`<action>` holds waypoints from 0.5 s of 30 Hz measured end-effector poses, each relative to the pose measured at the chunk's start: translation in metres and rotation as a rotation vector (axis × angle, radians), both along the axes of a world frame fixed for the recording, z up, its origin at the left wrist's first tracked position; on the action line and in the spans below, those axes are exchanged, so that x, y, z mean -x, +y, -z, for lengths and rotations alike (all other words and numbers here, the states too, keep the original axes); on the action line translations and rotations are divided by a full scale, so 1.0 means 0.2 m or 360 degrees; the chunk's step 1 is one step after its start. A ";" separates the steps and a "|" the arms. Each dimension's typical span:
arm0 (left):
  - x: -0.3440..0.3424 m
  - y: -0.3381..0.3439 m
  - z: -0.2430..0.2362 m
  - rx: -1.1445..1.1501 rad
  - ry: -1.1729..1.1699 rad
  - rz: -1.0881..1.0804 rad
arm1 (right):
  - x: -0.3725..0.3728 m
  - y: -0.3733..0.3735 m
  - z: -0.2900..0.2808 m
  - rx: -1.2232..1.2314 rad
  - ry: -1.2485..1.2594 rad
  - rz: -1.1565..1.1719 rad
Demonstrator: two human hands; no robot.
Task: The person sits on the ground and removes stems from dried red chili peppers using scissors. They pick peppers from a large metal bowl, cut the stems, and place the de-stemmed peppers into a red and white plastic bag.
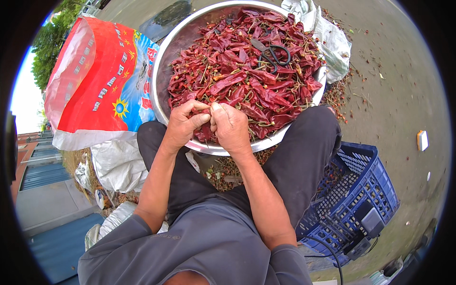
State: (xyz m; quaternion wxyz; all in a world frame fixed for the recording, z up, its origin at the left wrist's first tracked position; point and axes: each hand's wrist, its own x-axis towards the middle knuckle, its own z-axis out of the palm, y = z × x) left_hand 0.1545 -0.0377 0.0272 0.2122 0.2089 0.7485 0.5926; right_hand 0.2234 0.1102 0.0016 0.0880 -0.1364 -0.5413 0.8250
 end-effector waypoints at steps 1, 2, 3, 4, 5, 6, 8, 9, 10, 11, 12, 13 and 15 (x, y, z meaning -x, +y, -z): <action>0.01 0.01 0.00 -0.0060 -0.0052 0.0007 | 0.00 0.01 0.00 0.0202 -0.0023 -0.0019; 0.01 0.02 0.00 -0.0114 -0.0104 0.0006 | -0.01 0.01 -0.01 0.0410 -0.0046 -0.0045; 0.01 0.03 0.01 -0.0207 -0.0146 -0.0004 | -0.01 0.00 -0.01 0.0578 -0.0035 -0.0047; 0.01 0.03 0.01 -0.0270 -0.0214 -0.0008 | -0.01 0.00 -0.03 0.0700 -0.0047 -0.0051; 0.01 0.03 0.03 -0.0338 -0.0290 -0.0011 | -0.01 -0.01 -0.05 0.0817 -0.0067 -0.0050; 0.02 0.04 0.03 -0.0406 -0.0366 -0.0014 | -0.02 -0.01 -0.05 0.0933 -0.0086 -0.0049; 0.02 0.05 -0.03 -0.0021 -0.0014 0.0016 | 0.00 0.02 -0.01 0.0164 0.0090 0.0165; 0.03 0.07 -0.06 0.0256 0.0488 0.0097 | 0.02 0.04 0.03 -0.0641 0.0268 0.0351; 0.04 0.08 -0.07 0.0531 0.0990 0.0178 | 0.02 0.06 0.06 -0.1451 0.0441 0.0521; 0.04 0.08 -0.08 0.0565 0.1191 0.0163 | 0.02 0.07 -0.02 -0.1667 0.0512 0.0584; 0.03 0.09 -0.08 0.0596 0.1391 0.0148 | 0.03 0.08 -0.03 -0.1723 0.0564 0.0586; 0.03 0.10 -0.08 0.0626 0.1591 0.0133 | 0.03 0.08 -0.03 -0.1779 0.0617 0.0588; 0.08 0.08 0.00 0.0692 0.1610 -0.0039 | 0.04 0.07 -0.05 -0.1743 0.0687 0.0643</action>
